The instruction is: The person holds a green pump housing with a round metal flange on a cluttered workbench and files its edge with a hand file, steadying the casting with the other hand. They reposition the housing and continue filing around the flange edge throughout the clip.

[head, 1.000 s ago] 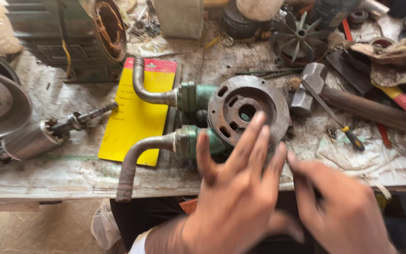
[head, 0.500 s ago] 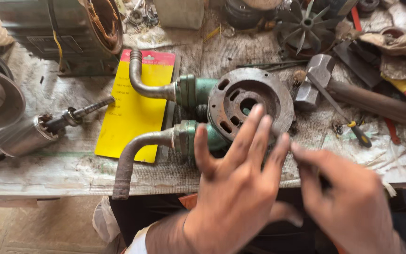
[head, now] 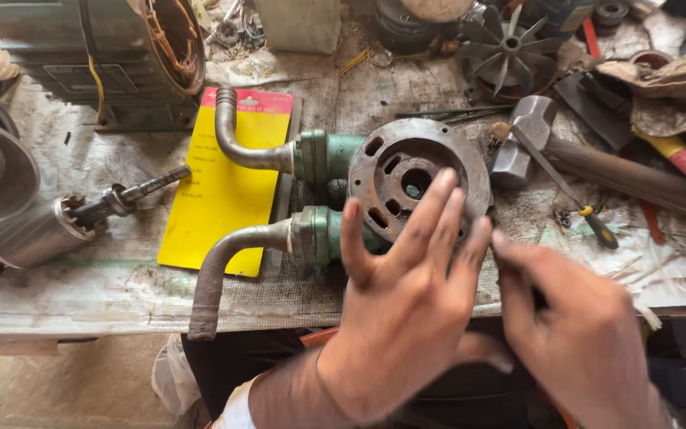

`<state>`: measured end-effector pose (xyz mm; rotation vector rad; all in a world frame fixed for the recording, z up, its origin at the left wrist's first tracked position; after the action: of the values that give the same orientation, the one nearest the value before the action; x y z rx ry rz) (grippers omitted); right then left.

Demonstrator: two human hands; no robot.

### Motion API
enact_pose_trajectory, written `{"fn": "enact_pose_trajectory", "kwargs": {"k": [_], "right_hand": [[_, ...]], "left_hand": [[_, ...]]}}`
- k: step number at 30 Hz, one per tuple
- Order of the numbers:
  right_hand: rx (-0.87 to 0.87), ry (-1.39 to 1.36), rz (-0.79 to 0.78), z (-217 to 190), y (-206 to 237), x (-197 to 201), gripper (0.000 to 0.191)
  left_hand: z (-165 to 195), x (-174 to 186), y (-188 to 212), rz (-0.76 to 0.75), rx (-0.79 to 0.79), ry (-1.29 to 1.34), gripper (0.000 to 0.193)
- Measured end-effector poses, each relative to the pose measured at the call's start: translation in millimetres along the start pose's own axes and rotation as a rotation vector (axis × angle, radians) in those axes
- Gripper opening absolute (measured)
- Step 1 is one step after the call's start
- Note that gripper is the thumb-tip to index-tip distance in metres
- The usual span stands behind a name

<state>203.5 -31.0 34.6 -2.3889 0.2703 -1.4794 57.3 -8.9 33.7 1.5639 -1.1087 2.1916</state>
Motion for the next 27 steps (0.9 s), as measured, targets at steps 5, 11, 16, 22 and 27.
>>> {"fn": "enact_pose_trajectory", "kwargs": {"k": [5, 11, 16, 22, 27], "right_hand": [[-0.057, -0.120, -0.077, 8, 5, -1, 0.025], [0.037, -0.069, -0.024, 19, 10, -5, 0.026], [-0.004, -0.069, -0.019, 17, 5, -7, 0.023], [0.020, -0.073, -0.012, 17, 1, -4, 0.024], [-0.015, -0.142, -0.070, 17, -1, -2, 0.026]], "left_hand": [[1, -6, 9, 0.030, 0.008, -0.022, 0.105], [1, -16, 11, 0.015, 0.007, -0.022, 0.111], [-1, -9, 7, 0.008, 0.012, 0.036, 0.115], [-2, -8, 0, 0.012, -0.011, 0.013, 0.115], [0, -5, 2, 0.034, 0.014, 0.012, 0.114]]}}
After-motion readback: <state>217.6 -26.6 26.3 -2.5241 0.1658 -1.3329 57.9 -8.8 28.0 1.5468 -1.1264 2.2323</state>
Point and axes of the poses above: each hand's wrist, its own y-axis away from the middle knuckle, its own x-axis out of the back of the hand, z = x × y, the point moved 5 cm from there along -y, towards the middle knuckle, and after that the axes turned 4 degrees about -z, right-handed, at the moved point
